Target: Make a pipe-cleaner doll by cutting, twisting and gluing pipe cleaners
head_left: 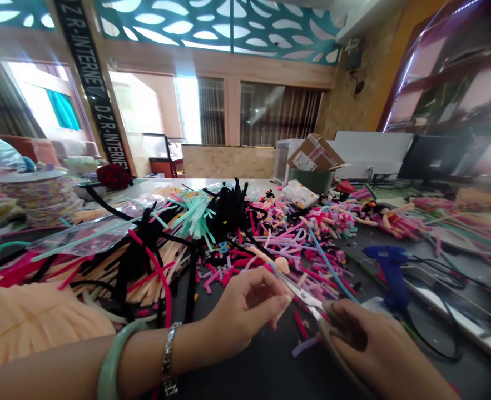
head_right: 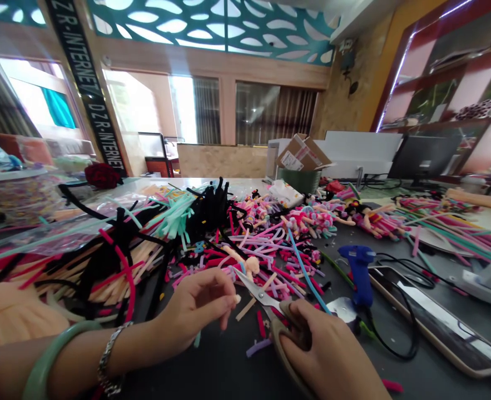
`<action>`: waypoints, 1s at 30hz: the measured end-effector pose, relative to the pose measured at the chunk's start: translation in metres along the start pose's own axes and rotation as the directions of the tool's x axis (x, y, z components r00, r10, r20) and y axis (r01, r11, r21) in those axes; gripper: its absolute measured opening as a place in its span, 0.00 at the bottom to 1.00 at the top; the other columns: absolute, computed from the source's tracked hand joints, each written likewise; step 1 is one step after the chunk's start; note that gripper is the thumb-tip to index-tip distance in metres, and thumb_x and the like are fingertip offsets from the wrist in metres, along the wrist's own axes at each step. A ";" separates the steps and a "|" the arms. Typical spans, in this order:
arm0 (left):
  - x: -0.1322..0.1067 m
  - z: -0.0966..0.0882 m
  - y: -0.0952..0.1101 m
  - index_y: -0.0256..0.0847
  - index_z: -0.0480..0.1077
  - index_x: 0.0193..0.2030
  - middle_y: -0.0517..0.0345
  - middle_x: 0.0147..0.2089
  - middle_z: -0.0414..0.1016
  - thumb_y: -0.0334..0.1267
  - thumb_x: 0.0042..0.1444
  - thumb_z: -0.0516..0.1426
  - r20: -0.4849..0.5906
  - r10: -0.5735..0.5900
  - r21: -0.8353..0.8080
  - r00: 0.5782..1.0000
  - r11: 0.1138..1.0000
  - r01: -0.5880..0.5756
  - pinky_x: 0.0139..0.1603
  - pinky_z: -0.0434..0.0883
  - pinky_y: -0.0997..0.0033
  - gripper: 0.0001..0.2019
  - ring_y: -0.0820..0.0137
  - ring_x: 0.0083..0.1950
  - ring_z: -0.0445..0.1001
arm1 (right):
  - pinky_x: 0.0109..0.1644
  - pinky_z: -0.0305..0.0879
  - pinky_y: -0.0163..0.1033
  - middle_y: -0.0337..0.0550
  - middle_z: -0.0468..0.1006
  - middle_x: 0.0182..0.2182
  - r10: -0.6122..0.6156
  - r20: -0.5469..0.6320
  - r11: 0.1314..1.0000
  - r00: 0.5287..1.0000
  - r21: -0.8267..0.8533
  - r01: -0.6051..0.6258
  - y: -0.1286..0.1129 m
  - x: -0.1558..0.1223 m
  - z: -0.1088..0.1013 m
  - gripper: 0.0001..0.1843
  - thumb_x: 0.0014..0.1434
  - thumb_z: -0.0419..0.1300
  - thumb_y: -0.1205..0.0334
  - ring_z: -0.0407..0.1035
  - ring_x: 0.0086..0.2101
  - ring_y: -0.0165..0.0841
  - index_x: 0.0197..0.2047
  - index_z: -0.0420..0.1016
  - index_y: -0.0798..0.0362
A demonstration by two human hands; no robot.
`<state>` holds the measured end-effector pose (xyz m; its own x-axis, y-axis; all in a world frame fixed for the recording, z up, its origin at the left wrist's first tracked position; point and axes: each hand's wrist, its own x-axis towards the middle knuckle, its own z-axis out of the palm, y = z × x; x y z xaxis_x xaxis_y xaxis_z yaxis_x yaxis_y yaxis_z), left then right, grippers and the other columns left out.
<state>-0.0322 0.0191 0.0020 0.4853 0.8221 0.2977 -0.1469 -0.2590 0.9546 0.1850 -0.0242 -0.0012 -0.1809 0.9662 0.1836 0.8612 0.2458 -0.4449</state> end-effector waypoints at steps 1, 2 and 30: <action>-0.002 0.000 0.001 0.35 0.65 0.31 0.64 0.24 0.63 0.36 0.55 0.58 0.010 0.012 0.044 1.000 0.999 -0.013 0.26 0.65 0.79 0.07 0.78 0.23 0.67 | 0.26 0.63 0.32 0.36 0.78 0.24 0.002 0.021 1.000 1.000 -0.015 -0.002 0.000 0.000 0.001 0.06 0.54 0.56 0.59 0.71 0.24 0.31 0.32 0.73 0.50; -0.004 -0.001 0.002 0.35 0.66 0.31 0.63 0.25 0.64 0.35 0.55 0.58 0.025 0.033 0.102 0.999 0.994 -0.036 0.26 0.66 0.79 0.06 0.78 0.24 0.67 | 0.26 0.63 0.32 0.36 0.78 0.24 0.001 0.035 1.000 0.999 -0.026 0.000 0.000 0.000 0.001 0.06 0.54 0.56 0.60 0.71 0.24 0.31 0.32 0.73 0.50; -0.006 -0.001 0.008 0.33 0.71 0.32 0.56 0.28 0.71 0.31 0.56 0.56 0.246 0.232 0.524 0.941 0.785 -0.330 0.36 0.66 0.74 0.04 0.74 0.29 0.68 | 0.34 0.72 0.28 0.35 0.80 0.33 -0.348 0.066 0.935 0.935 -0.052 0.352 0.001 -0.017 0.004 0.13 0.45 0.64 0.72 0.76 0.32 0.31 0.34 0.74 0.47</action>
<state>-0.0377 0.0125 0.0078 0.6348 0.5890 0.5002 0.1763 -0.7406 0.6484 0.1871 -0.0396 -0.0077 -0.5006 0.8230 0.2685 0.7660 0.5656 -0.3055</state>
